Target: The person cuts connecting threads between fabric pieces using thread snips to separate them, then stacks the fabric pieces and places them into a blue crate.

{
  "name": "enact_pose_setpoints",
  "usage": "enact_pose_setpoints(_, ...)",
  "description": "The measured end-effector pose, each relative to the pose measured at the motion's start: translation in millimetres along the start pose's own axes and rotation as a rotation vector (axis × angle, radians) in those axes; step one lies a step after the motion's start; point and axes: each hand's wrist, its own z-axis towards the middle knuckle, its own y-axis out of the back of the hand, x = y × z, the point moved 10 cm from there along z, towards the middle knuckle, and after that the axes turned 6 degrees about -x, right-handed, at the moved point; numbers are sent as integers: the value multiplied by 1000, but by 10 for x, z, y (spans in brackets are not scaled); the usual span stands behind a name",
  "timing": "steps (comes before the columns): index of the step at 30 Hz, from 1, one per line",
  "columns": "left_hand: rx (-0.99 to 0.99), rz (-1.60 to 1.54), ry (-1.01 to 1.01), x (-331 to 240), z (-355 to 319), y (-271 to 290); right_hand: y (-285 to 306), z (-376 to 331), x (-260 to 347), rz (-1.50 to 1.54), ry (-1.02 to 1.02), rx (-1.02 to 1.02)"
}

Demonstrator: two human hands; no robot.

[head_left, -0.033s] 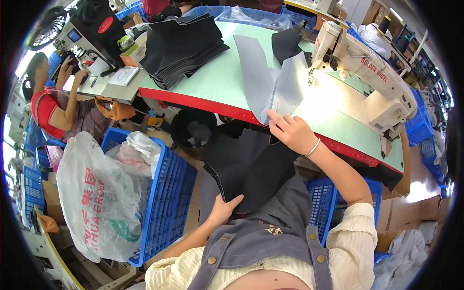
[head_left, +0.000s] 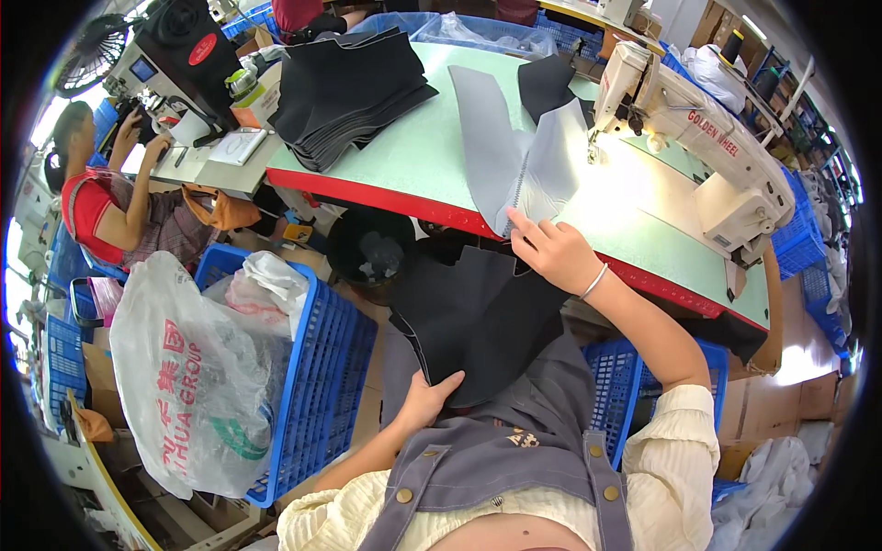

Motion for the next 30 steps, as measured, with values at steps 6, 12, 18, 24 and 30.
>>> enact_pose_setpoints(6,6,-76,11,21,-7,-10,-257,8,78,29,23,43)
enact_pose_setpoints(12,2,-87,35,-19,-41,-60,-288,16,-174,289,-72,161)
enact_pose_setpoints(18,-4,-36,15,51,1,9,-273,128,-87,315,-16,136)
enact_pose_setpoints(24,20,-118,44,32,-2,-44,-321,173,-48,225,-42,127)
enact_pose_setpoints(30,0,-63,58,65,43,23,-488,525,-400,525,-177,369)
